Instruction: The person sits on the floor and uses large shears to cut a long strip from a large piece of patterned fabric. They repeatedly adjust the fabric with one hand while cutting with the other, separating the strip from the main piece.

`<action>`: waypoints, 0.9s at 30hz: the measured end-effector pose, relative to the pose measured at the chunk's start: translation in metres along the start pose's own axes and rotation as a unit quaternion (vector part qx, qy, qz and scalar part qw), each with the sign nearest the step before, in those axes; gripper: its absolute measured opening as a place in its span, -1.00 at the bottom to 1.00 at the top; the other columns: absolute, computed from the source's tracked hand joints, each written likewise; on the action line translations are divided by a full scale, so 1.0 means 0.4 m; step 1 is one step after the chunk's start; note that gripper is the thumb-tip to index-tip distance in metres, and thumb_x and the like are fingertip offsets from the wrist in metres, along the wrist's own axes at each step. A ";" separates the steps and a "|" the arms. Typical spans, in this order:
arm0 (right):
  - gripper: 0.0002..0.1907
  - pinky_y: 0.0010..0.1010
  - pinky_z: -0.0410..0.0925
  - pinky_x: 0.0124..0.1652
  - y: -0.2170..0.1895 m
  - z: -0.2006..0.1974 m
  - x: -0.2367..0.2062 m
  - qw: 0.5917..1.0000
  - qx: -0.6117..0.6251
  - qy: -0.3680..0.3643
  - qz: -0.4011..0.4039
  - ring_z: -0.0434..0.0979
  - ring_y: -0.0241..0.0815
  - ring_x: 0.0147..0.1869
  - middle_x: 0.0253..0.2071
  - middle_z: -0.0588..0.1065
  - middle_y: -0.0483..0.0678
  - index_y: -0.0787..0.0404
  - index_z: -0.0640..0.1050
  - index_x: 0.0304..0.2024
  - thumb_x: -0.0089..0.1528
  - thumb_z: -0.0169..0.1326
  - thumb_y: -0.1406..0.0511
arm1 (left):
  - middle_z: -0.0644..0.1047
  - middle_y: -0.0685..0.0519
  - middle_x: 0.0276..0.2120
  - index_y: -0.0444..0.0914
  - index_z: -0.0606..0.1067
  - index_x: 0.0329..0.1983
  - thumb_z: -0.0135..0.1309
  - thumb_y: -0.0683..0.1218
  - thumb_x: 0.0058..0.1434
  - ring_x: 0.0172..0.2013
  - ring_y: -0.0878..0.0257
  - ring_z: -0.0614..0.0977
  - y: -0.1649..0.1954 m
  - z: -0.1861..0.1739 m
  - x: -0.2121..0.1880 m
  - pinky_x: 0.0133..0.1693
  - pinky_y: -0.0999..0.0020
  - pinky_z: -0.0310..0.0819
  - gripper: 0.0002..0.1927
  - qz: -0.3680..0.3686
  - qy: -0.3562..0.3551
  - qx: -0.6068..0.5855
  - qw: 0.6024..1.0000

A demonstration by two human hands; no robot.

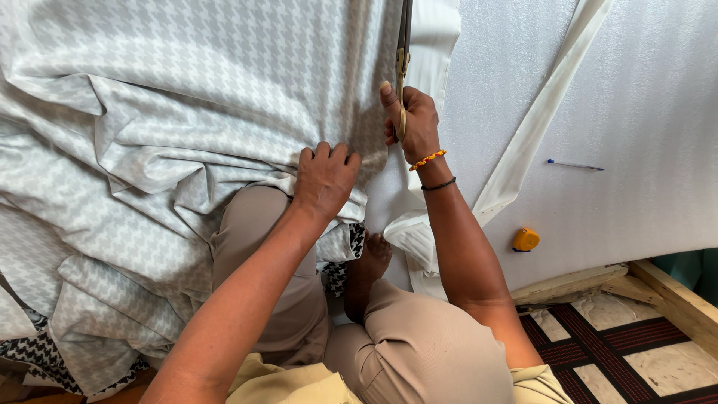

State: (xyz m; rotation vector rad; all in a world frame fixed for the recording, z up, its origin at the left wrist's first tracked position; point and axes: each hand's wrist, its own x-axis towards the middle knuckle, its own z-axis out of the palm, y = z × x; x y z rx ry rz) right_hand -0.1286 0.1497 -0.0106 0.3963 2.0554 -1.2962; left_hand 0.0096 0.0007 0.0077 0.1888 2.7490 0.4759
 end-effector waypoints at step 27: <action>-0.28 -0.49 0.46 -0.63 -0.091 -0.006 0.062 0.998 0.053 -0.028 -0.033 0.49 -0.34 -0.64 -0.67 0.37 -0.17 0.14 0.41 -0.46 0.10 0.09 -0.36 | 0.51 0.07 -0.24 -0.13 0.53 -0.22 0.11 -0.17 0.14 -0.19 0.11 0.52 0.000 0.014 0.001 -0.20 0.13 0.34 -0.85 -0.005 0.000 0.000 1.000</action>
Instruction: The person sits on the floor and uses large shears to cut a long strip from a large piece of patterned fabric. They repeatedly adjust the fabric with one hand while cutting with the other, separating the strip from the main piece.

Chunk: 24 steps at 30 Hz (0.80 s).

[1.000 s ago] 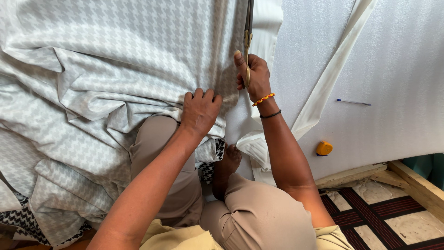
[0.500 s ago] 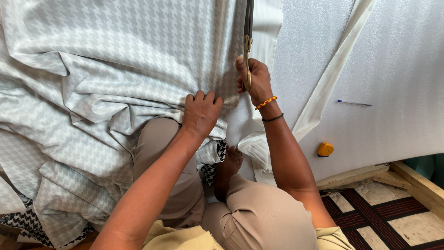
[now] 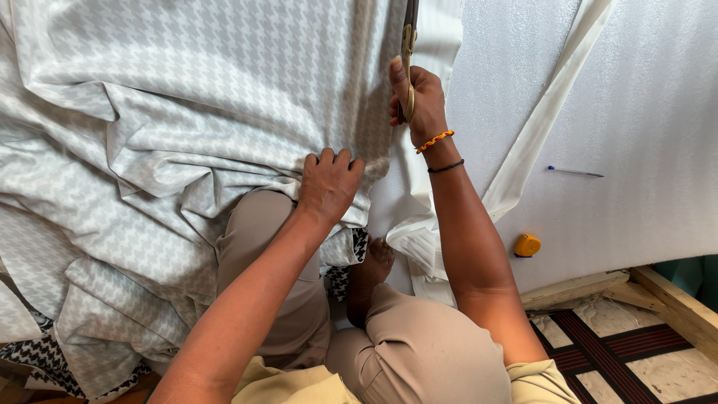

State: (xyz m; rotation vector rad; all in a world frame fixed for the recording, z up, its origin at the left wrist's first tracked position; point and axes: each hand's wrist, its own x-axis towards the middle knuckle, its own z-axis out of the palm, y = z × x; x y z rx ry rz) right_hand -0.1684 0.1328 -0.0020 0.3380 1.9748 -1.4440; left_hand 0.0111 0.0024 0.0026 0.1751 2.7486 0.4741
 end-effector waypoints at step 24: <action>-0.19 -0.48 0.47 -0.60 -0.083 0.008 0.052 1.000 0.013 -0.012 -0.021 0.51 -0.35 -0.62 -0.64 0.39 -0.18 0.19 0.45 -0.39 0.04 0.11 -0.41 | 0.51 0.08 -0.25 -0.14 0.52 -0.23 0.14 -0.19 0.13 -0.21 0.13 0.50 -0.009 -0.001 -0.004 -0.22 0.15 0.35 -0.85 0.000 -0.027 0.009 1.000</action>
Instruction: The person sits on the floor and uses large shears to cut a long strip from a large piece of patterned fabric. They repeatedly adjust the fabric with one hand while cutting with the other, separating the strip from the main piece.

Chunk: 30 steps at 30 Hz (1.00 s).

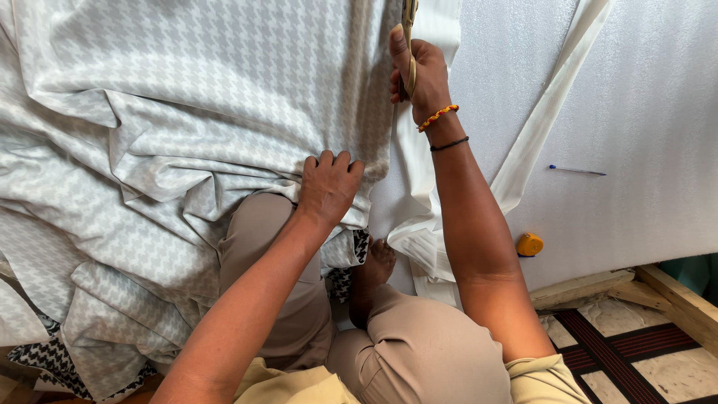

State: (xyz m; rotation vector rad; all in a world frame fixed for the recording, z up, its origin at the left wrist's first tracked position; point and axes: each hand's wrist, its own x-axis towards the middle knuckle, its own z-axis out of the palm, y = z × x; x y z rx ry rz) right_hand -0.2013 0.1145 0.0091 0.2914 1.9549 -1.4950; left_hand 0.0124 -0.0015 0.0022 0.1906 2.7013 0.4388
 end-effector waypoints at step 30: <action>-0.25 -0.50 0.46 -0.67 -0.057 0.011 0.041 0.999 -0.018 0.020 -0.026 0.49 -0.36 -0.68 -0.66 0.41 -0.15 0.23 0.50 -0.39 0.09 0.17 -0.33 | 0.51 0.06 -0.26 -0.15 0.53 -0.22 0.13 -0.21 0.11 -0.21 0.12 0.51 0.003 -0.018 -0.004 -0.20 0.14 0.35 -0.83 0.003 -0.006 -0.017 1.000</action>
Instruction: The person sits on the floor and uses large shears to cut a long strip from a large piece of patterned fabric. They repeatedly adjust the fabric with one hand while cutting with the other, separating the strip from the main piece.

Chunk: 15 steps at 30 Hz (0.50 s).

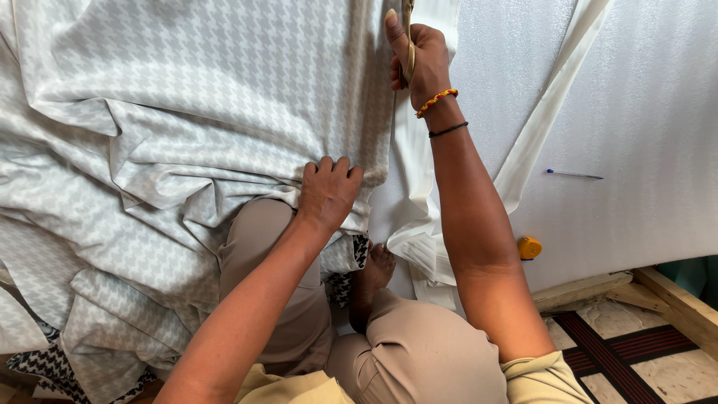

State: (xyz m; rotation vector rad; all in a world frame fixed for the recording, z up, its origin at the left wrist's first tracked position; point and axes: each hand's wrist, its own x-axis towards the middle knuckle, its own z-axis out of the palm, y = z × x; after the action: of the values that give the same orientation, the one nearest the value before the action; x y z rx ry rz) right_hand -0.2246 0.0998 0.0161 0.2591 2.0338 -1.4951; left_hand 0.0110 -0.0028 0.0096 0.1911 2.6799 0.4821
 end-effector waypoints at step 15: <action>-0.24 -0.47 0.54 -0.56 -0.034 -0.007 0.038 0.998 0.035 -0.040 -0.025 0.55 -0.35 -0.59 -0.61 0.43 -0.17 0.15 0.40 -0.42 0.06 0.16 -0.38 | 0.51 0.06 -0.22 -0.14 0.53 -0.16 0.10 -0.21 0.13 -0.17 0.10 0.51 -0.005 0.004 -0.007 -0.18 0.13 0.34 -0.79 -0.003 -0.010 -0.003 1.000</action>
State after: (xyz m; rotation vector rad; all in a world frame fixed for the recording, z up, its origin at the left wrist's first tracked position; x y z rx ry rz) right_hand -0.2445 0.0947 0.0189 0.1751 1.9418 -1.5831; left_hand 0.0143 -0.0047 0.0084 0.1854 2.6579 0.4827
